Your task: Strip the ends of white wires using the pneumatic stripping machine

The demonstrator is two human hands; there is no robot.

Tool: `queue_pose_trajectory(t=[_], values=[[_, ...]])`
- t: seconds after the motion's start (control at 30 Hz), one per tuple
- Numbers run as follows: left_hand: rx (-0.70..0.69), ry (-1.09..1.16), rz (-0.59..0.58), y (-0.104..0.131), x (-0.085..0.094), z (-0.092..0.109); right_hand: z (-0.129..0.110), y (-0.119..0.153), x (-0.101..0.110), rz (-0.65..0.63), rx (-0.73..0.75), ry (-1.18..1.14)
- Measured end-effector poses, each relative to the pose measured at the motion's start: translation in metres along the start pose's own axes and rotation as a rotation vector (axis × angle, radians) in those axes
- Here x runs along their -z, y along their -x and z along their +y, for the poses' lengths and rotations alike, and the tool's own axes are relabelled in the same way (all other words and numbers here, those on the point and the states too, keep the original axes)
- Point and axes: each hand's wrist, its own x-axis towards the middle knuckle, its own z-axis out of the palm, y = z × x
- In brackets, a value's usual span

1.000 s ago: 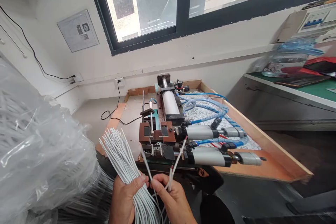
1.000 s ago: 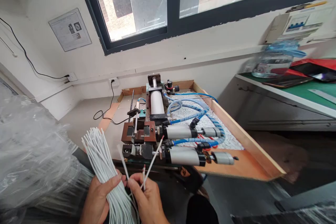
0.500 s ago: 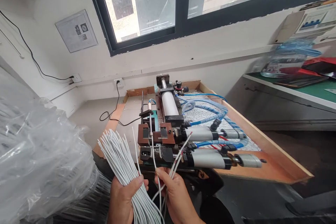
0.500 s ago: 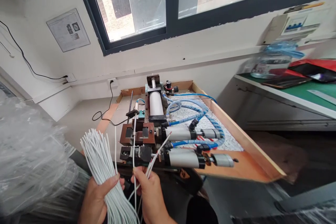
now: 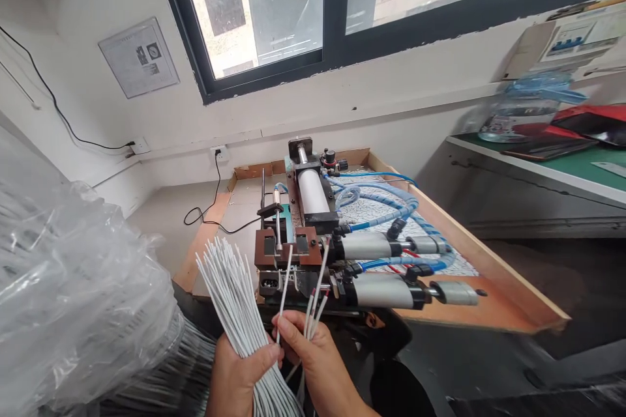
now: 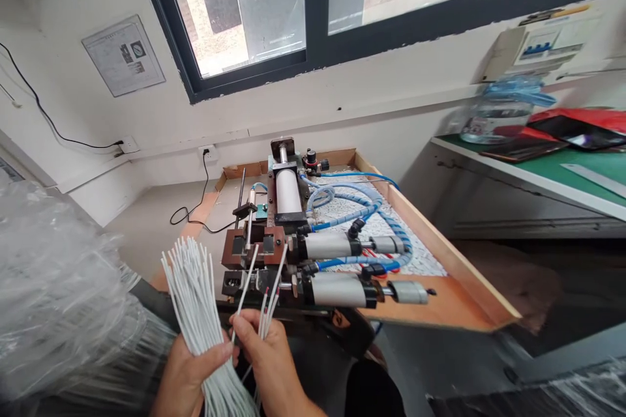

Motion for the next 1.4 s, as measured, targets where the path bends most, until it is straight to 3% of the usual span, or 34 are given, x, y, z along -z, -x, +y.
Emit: queue_pose_trajectory(t=[0.27,0.47,0.7,0.87,1.1,1.3,1.4], values=[[0.149,0.110,0.048,0.003,0.002,0.004,0.005,0.005,0.012,0.100,-0.061,0.050],[0.130,0.127,0.094,0.004,-0.001,0.004,-0.001,0.002,0.009,0.124,-0.096,-0.001],[0.065,0.046,0.066,0.002,0.003,-0.002,-0.004,0.000,0.000,-0.124,-0.114,-0.022],[0.060,0.126,0.050,0.002,0.003,0.001,0.001,0.004,0.002,0.056,0.023,0.019],[0.210,0.154,0.138,0.001,0.003,0.002,0.004,0.001,0.010,0.147,-0.001,0.003],[0.161,0.090,0.175,0.000,0.002,-0.001,-0.001,-0.006,0.009,0.135,-0.050,-0.039],[0.139,0.063,0.145,-0.001,0.002,-0.001,-0.003,-0.006,0.007,-0.014,-0.108,-0.035]])
